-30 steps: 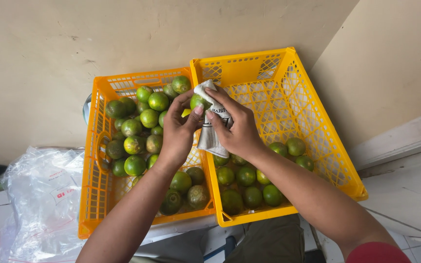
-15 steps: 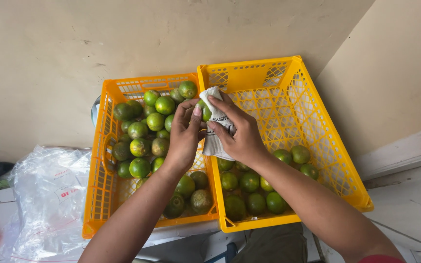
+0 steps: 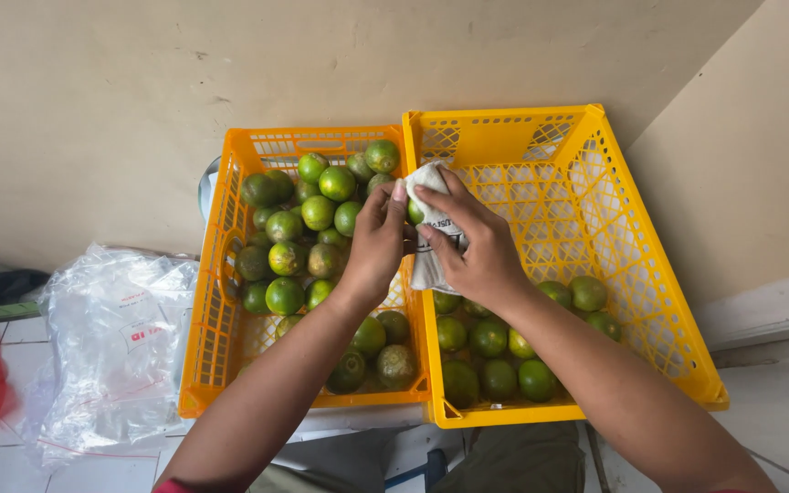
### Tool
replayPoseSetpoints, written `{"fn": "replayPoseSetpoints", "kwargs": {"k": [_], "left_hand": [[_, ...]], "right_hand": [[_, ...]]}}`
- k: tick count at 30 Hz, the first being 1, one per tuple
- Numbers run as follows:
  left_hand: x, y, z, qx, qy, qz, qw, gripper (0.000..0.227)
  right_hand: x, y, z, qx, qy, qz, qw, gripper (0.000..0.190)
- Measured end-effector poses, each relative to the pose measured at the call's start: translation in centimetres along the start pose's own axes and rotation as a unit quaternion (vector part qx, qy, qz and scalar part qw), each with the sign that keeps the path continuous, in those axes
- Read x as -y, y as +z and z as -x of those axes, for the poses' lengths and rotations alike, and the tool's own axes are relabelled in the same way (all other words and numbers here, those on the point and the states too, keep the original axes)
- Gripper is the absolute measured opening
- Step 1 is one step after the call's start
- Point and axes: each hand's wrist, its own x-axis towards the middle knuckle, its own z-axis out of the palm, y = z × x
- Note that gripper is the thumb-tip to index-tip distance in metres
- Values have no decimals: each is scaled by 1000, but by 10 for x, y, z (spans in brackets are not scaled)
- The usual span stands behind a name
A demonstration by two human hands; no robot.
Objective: Cleaning oranges by wiping them individually with a cloth and transferring them from one crate to another.
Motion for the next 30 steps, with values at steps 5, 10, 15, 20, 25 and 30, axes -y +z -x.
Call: {"fn": "replayPoseSetpoints", "kwargs": {"k": [5, 10, 15, 20, 25, 30], "left_hand": [[-22, 9, 18, 44, 53, -58, 996, 31], [-17, 8, 18, 115, 131, -106, 979, 36], [6, 2, 3, 17, -2, 32, 999, 34], [-7, 4, 9, 53, 71, -4, 996, 30], [-10, 7, 16, 140, 138, -45, 979, 36], [18, -1, -6, 63, 87, 5, 994, 31]], "right_hand": [[-12, 1, 2, -25, 39, -40, 998, 34], [-37, 4, 12, -55, 173, -86, 980, 43], [5, -5, -5, -20, 24, -33, 999, 29], [-2, 1, 1, -40, 26, -17, 999, 30], [-17, 2, 6, -75, 128, -68, 987, 45], [-11, 3, 4, -60, 43, -36, 997, 37]]}}
